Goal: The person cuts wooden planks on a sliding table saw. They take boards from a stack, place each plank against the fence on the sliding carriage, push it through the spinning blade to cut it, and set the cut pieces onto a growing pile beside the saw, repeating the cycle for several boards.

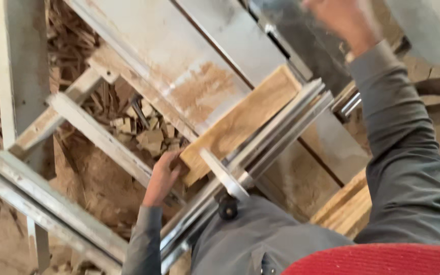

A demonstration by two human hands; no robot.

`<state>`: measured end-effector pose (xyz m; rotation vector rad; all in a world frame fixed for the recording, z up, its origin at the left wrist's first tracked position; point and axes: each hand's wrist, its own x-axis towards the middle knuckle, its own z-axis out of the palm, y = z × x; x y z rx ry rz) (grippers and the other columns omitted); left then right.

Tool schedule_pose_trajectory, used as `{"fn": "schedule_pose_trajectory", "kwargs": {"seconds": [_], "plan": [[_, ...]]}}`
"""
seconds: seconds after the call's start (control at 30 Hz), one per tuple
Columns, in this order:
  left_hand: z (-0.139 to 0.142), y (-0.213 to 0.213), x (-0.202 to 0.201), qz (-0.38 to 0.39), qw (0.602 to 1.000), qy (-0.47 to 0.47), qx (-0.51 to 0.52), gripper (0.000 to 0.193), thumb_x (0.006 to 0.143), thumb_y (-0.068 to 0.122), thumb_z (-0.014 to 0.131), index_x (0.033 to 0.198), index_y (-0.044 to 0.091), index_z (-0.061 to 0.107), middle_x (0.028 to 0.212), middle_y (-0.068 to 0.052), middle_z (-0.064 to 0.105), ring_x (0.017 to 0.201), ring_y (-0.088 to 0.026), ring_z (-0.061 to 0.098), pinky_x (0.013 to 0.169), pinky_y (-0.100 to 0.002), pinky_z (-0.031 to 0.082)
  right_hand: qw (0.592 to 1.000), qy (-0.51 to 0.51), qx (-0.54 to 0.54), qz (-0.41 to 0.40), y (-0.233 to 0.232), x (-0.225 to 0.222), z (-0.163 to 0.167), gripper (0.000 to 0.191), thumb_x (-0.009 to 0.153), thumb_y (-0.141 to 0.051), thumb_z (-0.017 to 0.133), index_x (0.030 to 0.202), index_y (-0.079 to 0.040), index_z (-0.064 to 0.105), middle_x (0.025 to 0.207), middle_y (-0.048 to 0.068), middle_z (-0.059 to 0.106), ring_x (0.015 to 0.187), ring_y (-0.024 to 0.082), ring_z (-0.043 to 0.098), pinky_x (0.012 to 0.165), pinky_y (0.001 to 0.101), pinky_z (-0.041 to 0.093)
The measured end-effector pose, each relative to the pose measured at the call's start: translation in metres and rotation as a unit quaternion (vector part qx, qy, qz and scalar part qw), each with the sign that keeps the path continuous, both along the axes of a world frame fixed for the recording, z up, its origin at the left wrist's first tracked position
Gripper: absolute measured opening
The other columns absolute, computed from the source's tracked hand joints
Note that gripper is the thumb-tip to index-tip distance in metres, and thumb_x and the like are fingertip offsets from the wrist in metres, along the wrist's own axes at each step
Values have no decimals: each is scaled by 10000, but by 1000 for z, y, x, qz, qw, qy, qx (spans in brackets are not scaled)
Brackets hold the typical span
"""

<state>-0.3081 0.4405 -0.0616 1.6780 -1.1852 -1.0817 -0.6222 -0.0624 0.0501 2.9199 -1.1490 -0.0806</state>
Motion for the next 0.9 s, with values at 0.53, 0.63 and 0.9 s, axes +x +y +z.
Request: {"fn": "schedule_pose_trajectory", "kwargs": {"seconds": [0.53, 0.63, 0.9], "plan": [[-17, -9, -51, 50, 996, -57, -50, 534, 747, 23, 784, 1262, 11, 640, 1234, -192, 543, 1149, -365, 559, 1002, -407, 470, 971, -22, 120, 203, 224, 50, -80, 445, 878, -439, 748, 1207, -155, 651, 1190, 42, 644, 1265, 263, 537, 1169, 525, 278], [-22, -11, -46, 11, 995, -73, -68, 559, 764, 110, 840, 1282, 29, 646, 1224, -177, 567, 1159, -374, 561, 994, -414, 482, 967, -18, 144, 209, 219, 50, -85, 433, 891, -445, 753, 1197, -154, 657, 1189, 53, 653, 1212, 256, 558, 1160, 509, 287], [-31, -5, -29, 5, 997, -42, -56, 588, 787, 197, 876, 1333, 129, 666, 1119, -117, 601, 1079, -313, 601, 928, -397, 512, 967, -63, 144, 199, 229, 55, -86, 419, 963, -421, 765, 1240, -120, 678, 1220, 81, 648, 1266, 288, 550, 1233, 510, 277]]}}
